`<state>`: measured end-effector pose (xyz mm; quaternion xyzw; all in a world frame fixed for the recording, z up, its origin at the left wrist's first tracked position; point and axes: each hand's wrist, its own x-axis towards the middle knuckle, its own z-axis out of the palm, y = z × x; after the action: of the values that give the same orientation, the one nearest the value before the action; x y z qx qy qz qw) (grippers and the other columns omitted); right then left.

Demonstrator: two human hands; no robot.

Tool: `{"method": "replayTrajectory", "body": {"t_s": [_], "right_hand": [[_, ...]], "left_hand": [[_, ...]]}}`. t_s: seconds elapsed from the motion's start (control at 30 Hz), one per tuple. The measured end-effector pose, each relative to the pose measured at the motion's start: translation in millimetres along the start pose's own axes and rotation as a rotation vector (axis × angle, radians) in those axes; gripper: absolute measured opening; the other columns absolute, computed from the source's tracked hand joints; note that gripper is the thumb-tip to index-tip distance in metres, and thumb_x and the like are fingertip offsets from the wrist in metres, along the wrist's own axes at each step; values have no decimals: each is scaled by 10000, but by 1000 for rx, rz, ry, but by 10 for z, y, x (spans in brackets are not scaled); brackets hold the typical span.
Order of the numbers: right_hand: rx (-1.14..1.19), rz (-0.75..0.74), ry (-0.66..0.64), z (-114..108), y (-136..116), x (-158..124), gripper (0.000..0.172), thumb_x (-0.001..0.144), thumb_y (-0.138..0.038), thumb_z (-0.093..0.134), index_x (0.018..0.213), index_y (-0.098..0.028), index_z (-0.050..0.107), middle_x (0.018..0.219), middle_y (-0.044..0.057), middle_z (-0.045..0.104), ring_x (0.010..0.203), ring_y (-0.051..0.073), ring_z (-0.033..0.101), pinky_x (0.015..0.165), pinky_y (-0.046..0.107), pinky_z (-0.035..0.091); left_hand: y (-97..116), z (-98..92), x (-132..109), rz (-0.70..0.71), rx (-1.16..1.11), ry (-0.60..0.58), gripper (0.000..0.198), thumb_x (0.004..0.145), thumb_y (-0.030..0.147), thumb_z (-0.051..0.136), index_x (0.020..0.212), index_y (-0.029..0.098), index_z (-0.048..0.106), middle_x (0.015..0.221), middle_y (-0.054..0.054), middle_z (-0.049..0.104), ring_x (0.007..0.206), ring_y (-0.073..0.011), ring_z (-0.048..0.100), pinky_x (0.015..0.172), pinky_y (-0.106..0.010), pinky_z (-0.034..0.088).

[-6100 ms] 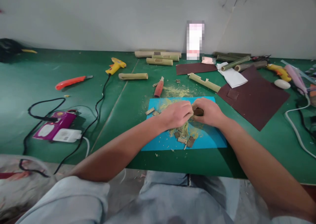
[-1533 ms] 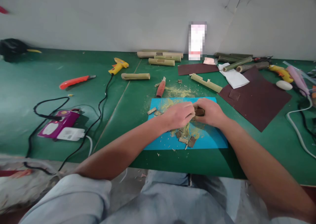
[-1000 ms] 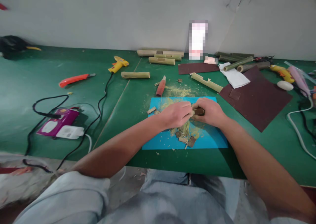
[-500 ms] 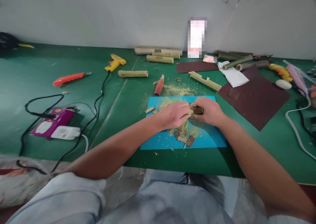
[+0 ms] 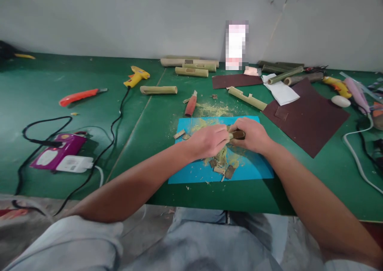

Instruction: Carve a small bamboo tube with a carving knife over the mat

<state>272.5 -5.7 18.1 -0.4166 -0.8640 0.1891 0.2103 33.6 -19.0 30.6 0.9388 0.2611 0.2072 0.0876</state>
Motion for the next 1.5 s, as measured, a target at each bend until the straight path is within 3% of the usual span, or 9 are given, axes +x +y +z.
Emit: {"method": "replayTrajectory", "body": {"t_s": [0.2, 0.43, 0.73, 0.9, 1.03, 1.2, 1.33, 1.5], "right_hand": [[-26, 13, 0, -7, -27, -4, 212, 815, -330, 844, 958, -262, 703, 940, 22, 718, 893, 229, 609, 749, 342, 371], [-32, -16, 18, 10, -20, -12, 179, 862, -362, 807, 962, -256, 702, 947, 31, 725, 880, 227, 603, 751, 354, 382], [-30, -32, 43, 15, -11, -14, 235, 839, -356, 854, 987, -252, 704, 966, 24, 737, 900, 232, 638, 767, 347, 399], [-33, -28, 34, 9, -21, -13, 221, 849, -367, 845, 975, -254, 703, 967, 29, 736, 908, 237, 635, 768, 349, 394], [-53, 11, 9, 2, -36, -1, 228, 831, -368, 849, 963, -252, 704, 946, 33, 724, 899, 241, 626, 751, 346, 377], [-54, 15, 24, 3, -46, 7, 214, 825, -352, 853, 945, -247, 711, 947, 33, 732, 895, 234, 620, 758, 343, 380], [-52, 23, 22, 2, -48, 7, 231, 817, -365, 861, 951, -249, 713, 950, 29, 734, 893, 233, 616, 747, 341, 370], [-45, 15, 20, 3, -47, 2, 217, 818, -347, 847, 950, -247, 706, 956, 25, 740, 887, 228, 608, 753, 340, 372]], "left_hand": [[-57, 14, -115, -71, -28, 69, 278, 1090, 254, 450, 909, 171, 644, 844, -59, 626, 762, -190, 579, 670, -324, 444], [-13, -10, -147, 34, -7, -64, 382, 1125, 274, 373, 867, 190, 644, 887, -81, 645, 796, -210, 596, 710, -348, 480], [-135, 25, -153, 26, -50, 148, 289, 1106, 251, 456, 913, 172, 656, 850, -63, 654, 771, -184, 604, 677, -310, 475], [-181, 4, -148, 56, -34, 78, 298, 1099, 244, 456, 902, 175, 669, 861, -68, 654, 778, -190, 606, 690, -317, 470], [-199, 2, -131, 8, -80, 117, 249, 1070, 233, 488, 897, 177, 658, 836, -59, 648, 763, -192, 602, 669, -318, 459], [-136, 10, -137, 89, -66, 78, 294, 1092, 234, 456, 881, 177, 654, 844, -67, 654, 772, -195, 607, 691, -326, 481], [-177, -1, -142, 50, -89, 142, 246, 1072, 231, 490, 894, 185, 653, 822, -62, 652, 752, -195, 608, 662, -320, 472], [-224, -4, -146, 38, -116, 97, 264, 1067, 245, 486, 877, 188, 660, 821, -59, 661, 758, -187, 618, 675, -314, 484]]}}
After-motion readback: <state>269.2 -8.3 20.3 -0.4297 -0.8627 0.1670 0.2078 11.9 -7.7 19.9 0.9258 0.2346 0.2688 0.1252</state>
